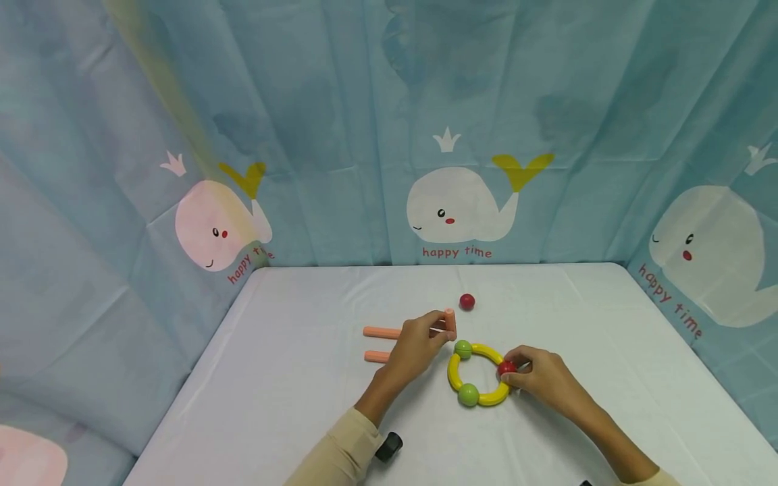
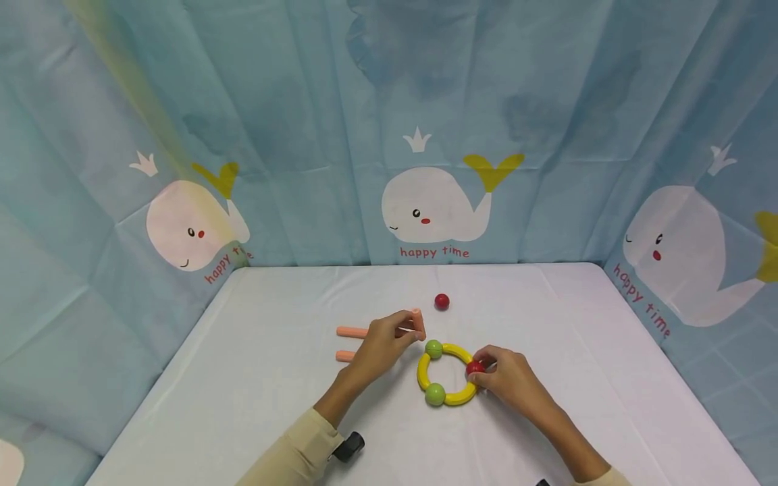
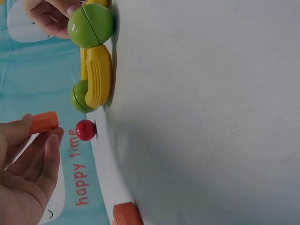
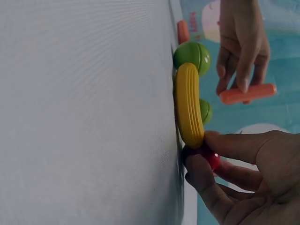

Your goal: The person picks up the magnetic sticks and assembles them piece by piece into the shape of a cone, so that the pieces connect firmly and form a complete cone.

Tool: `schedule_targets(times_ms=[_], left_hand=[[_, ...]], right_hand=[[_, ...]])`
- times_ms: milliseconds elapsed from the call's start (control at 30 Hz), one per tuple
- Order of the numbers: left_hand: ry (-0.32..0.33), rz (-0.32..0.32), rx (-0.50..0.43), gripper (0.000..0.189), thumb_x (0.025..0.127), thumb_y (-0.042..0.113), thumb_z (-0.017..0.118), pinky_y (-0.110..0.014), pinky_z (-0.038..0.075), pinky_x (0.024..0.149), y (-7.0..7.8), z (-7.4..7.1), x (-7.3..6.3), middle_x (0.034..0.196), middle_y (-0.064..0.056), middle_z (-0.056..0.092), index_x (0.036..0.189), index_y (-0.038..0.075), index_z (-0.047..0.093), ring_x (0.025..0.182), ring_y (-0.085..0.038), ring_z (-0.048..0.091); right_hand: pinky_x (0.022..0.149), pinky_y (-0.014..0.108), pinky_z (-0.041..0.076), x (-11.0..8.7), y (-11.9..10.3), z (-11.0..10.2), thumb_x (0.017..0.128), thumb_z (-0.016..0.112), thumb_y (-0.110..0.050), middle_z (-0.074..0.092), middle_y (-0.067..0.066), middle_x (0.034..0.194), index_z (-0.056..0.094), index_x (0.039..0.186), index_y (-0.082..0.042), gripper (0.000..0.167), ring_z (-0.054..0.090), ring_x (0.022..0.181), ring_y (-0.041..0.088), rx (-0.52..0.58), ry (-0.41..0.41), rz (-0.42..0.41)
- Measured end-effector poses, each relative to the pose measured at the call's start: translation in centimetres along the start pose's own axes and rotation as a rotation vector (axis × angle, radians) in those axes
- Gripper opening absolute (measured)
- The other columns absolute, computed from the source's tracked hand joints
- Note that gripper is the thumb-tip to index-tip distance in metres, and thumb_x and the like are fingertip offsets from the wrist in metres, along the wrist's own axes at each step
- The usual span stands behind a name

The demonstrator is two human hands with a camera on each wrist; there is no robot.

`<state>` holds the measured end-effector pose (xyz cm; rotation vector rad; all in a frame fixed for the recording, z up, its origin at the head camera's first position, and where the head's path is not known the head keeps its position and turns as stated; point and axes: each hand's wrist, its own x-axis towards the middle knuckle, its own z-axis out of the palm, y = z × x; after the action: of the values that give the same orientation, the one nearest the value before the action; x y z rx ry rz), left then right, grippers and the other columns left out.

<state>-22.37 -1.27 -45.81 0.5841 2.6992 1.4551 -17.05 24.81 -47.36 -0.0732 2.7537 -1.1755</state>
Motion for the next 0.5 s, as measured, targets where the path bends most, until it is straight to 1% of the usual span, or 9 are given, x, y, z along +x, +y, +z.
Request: schedule_targets(times_ms=[300, 500], left_hand=[[-0.049, 0.012, 0.016, 0.038, 0.104, 0.02, 0.071, -0.025, 0.058, 0.095, 0.8, 1.7, 0.9, 0.121, -0.001, 0.076, 0.141, 0.014, 0.066, 0.106, -0.014, 0.072], [-0.06, -0.006, 0.049, 0.038, 0.103, 0.021, 0.071, -0.023, 0.059, 0.092, 0.8, 2.3, 1.0, 0.121, -0.001, 0.075, 0.141, 0.017, 0.067, 0.103, -0.012, 0.071]], right_hand=[[0.064, 0.026, 0.058, -0.3, 0.0, 0.1, 0.087, 0.088, -0.016, 0.075, 0.001, 0.096, 0.074, 0.11, -0.005, 0.029, 0.067, 0.078, 0.015, 0.016, 0.013, -0.023], [0.065, 0.026, 0.058, -0.2, 0.1, 0.1, 0.088, 0.087, -0.016, 0.074, 0.002, 0.097, 0.074, 0.111, -0.004, 0.029, 0.068, 0.079, 0.015, 0.026, 0.005, -0.024]])
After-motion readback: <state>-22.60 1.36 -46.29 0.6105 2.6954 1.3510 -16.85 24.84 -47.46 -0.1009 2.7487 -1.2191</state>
